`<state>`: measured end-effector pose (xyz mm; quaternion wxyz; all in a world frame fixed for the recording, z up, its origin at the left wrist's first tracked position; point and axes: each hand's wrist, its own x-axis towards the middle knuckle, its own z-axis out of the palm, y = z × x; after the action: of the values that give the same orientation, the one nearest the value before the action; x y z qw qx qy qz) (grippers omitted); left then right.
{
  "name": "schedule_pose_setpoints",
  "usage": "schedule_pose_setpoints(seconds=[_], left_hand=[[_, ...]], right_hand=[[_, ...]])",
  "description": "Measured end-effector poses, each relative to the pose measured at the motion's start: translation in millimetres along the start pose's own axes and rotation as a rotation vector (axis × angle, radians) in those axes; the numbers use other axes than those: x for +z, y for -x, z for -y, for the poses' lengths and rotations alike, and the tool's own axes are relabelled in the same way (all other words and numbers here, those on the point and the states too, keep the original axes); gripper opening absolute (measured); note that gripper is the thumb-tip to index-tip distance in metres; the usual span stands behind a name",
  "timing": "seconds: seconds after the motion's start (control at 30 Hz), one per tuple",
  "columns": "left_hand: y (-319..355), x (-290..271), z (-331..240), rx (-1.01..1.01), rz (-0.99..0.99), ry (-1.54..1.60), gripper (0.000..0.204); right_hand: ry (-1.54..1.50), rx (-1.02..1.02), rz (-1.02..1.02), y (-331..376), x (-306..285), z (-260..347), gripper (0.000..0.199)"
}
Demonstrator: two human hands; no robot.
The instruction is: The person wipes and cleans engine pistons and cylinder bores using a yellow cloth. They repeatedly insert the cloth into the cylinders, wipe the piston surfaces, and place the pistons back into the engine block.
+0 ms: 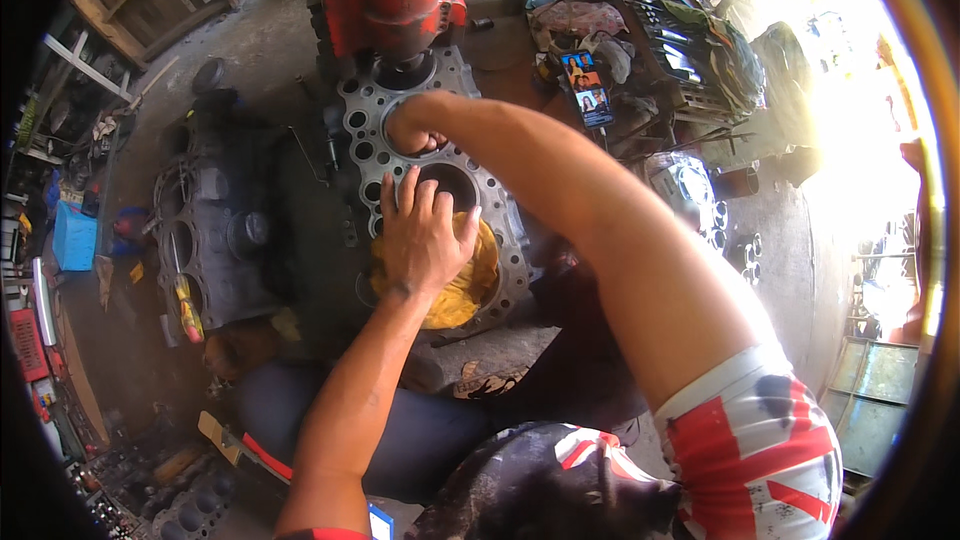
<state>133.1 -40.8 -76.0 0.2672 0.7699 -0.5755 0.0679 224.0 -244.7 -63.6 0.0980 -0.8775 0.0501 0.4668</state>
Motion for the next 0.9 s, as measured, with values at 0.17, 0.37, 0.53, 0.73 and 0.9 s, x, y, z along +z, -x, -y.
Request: schedule_pose_setpoints(seconds=[0.17,0.37,0.53,0.73,0.9], left_hand=[[2.4,1.5,-2.3,0.061,-0.068,0.033,0.035],[2.1,-0.8,-3.5,0.094,-0.014,0.002,0.036],[1.6,0.2,-2.0,0.140,-0.006,0.012,0.035],[0.5,5.1,0.8,0.157,-0.012,0.033,0.035],[1.2,7.3,3.8,0.157,-0.012,0.055,0.031]], right_hand=[[-0.143,0.033,0.069,47.7,-34.7,8.6,0.020],[-0.157,0.000,-0.108,59.2,-24.8,11.2,0.019],[-0.012,0.027,-0.091,23.3,-7.5,10.1,0.019],[0.071,-0.034,-0.071,-33.6,15.9,-7.9,0.036],[0.007,0.042,-0.093,-79.2,36.9,-20.4,0.052]])
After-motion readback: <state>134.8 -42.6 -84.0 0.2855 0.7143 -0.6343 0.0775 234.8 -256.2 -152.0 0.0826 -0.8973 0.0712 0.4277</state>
